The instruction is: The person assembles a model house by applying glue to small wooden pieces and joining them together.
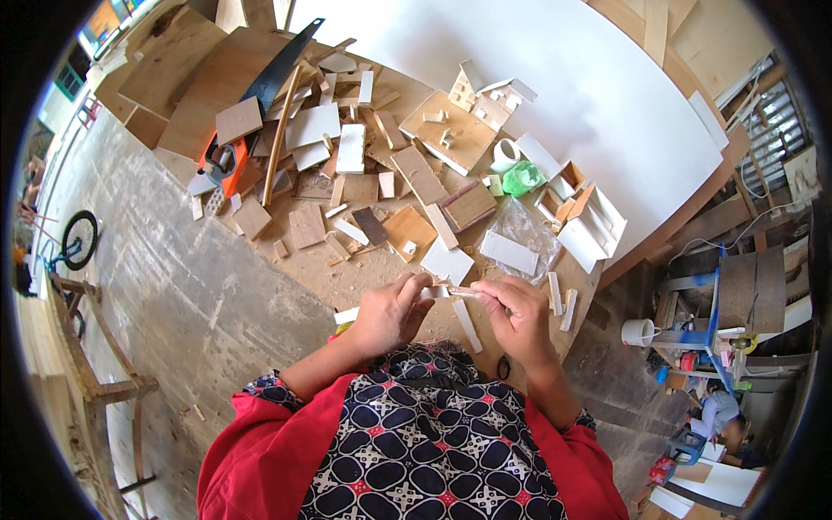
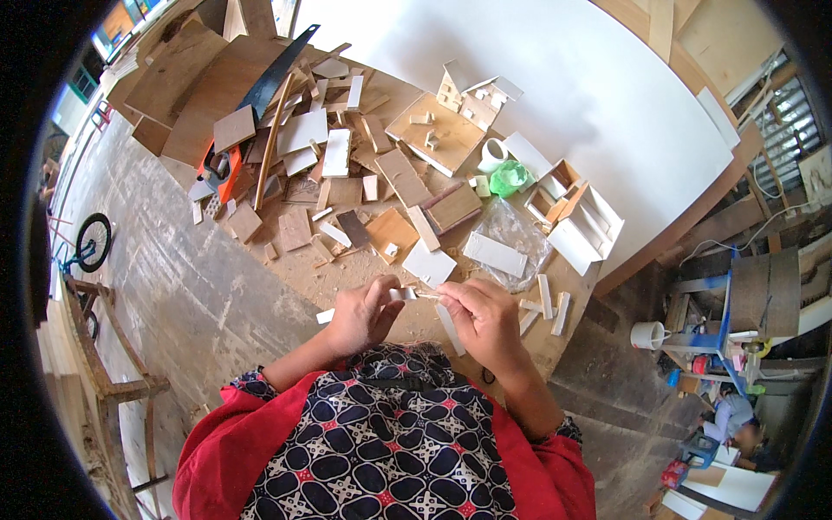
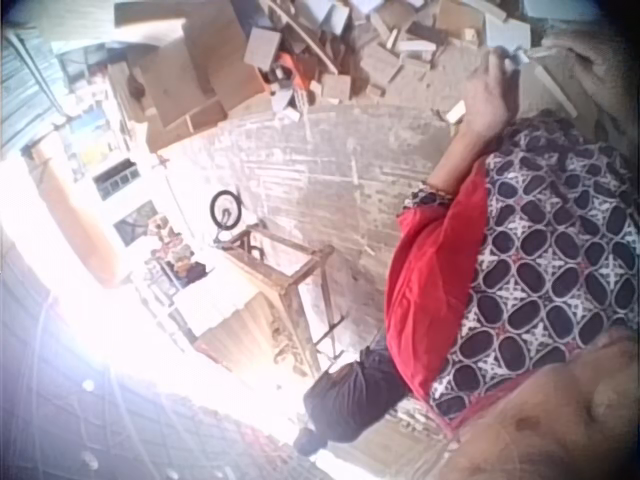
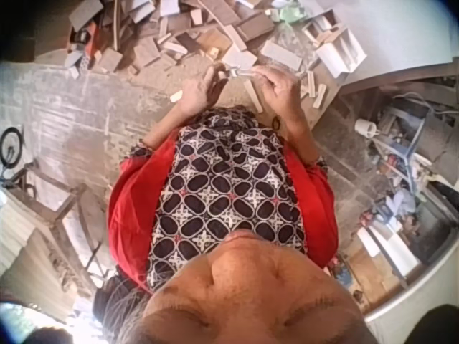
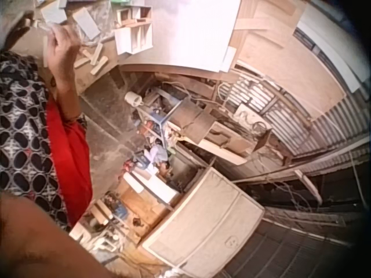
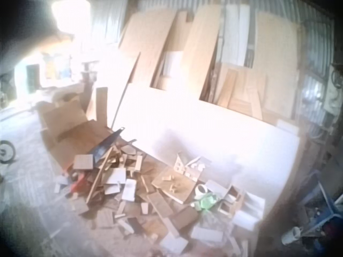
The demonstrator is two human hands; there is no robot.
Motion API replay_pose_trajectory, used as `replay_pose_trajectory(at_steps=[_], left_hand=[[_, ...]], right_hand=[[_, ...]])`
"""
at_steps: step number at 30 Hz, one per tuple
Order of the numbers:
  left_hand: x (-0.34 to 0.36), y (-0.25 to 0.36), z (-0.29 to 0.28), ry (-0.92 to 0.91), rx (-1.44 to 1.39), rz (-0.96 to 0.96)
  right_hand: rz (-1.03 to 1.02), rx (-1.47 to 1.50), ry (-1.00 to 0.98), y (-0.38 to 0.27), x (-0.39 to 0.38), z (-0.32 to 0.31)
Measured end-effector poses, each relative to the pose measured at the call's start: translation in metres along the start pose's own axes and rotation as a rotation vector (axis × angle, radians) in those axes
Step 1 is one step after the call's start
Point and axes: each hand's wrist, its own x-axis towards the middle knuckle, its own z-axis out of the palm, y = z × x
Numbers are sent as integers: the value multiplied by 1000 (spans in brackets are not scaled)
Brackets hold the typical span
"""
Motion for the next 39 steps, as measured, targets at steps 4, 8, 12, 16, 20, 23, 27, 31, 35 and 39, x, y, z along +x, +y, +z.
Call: replay_pose_trajectory(at_steps=[4, 8, 12, 16, 20, 23, 27, 31, 35, 39], left_hand=[[-3, -2, 3, -39, -65, -98], [-1, -5, 1, -87, -113, -132], [3, -1, 0, -208, -155, -337], [-1, -10, 7, -207, -242, -379], [0, -10, 6, -186, -202, -370], [-1, -12, 6, -167, -136, -350], [-4, -13, 5, -138, -85, -320], [-2, -12, 7, -148, -163, -370], [-8, -19, 6, -109, -258, -395], [-9, -22, 6, -59, -373, -415]], right_hand=[[199, 173, 38, 8, -7, 10], [309, 258, -7, 16, -11, 12], [270, 247, -32, 19, -15, 16], [246, 224, -79, 18, -15, 13], [299, 293, -63, 24, -21, 12], [384, 370, -63, 29, -22, 4], [566, 492, 86, 50, -14, -9], [568, 323, 374, 101, 18, -26], [404, -117, 498, 144, 64, -36], [305, -397, 446, 175, 104, -41]])
